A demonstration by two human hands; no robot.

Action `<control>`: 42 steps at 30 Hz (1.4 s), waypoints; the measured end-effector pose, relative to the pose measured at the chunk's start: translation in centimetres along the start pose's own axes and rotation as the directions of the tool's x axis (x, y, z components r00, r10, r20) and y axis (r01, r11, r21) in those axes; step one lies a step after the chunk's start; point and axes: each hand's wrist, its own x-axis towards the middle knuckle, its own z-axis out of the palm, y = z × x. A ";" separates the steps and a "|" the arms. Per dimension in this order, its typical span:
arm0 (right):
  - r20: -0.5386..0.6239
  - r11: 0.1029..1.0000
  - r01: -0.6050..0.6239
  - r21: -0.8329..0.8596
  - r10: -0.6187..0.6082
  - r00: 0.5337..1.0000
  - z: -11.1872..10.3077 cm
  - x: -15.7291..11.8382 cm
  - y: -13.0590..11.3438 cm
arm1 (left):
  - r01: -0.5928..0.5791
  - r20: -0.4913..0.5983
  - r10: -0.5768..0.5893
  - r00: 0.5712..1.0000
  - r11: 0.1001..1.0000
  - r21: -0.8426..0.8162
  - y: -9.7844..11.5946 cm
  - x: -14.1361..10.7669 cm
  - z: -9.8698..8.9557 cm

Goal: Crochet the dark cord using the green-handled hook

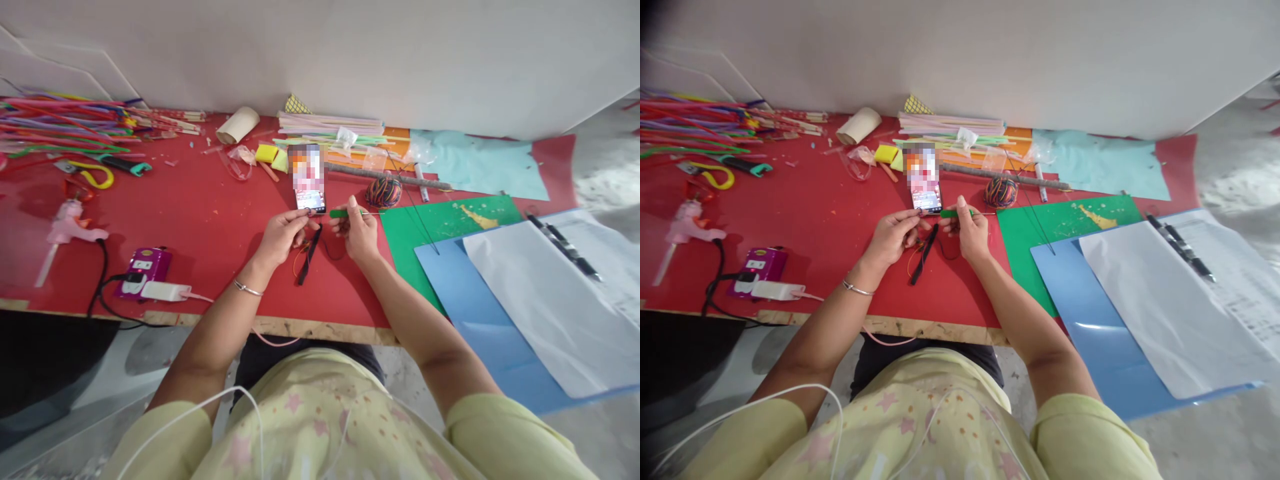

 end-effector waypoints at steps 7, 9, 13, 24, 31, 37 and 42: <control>0.002 0.999 0.014 0.031 -0.014 1.000 0.1 0.0 0.1 | -0.009 -0.004 0.009 1.000 1.000 0.022 -0.1 0.0 0.0; 0.001 1.000 0.012 0.015 -0.012 1.000 0.1 -0.1 0.0 | -0.014 -0.008 0.014 1.000 1.000 0.023 -0.1 0.0 0.0; -0.002 1.000 0.026 -0.018 -0.026 1.000 0.0 -0.2 0.0 | -0.017 -0.021 0.017 1.000 1.000 0.023 -0.1 0.0 0.0; 0.138 0.995 0.004 0.097 -0.017 0.990 0.4 -0.9 0.0 | -0.058 -0.018 0.059 0.998 0.997 0.057 0.7 -0.5 0.4; 0.184 0.986 -0.088 0.143 0.061 0.981 0.3 -0.8 0.1 | -0.058 0.025 0.057 0.998 0.997 0.051 0.5 -0.4 0.3; 0.260 0.958 -0.195 0.208 0.138 0.956 0.0 -0.3 0.1 | -0.029 0.040 0.028 0.999 1.000 0.005 0.7 -0.5 0.3; 0.303 0.928 -0.258 0.270 0.172 0.937 -0.2 -0.1 0.0 | -0.024 0.075 0.030 0.997 0.997 -0.077 0.7 -0.5 0.2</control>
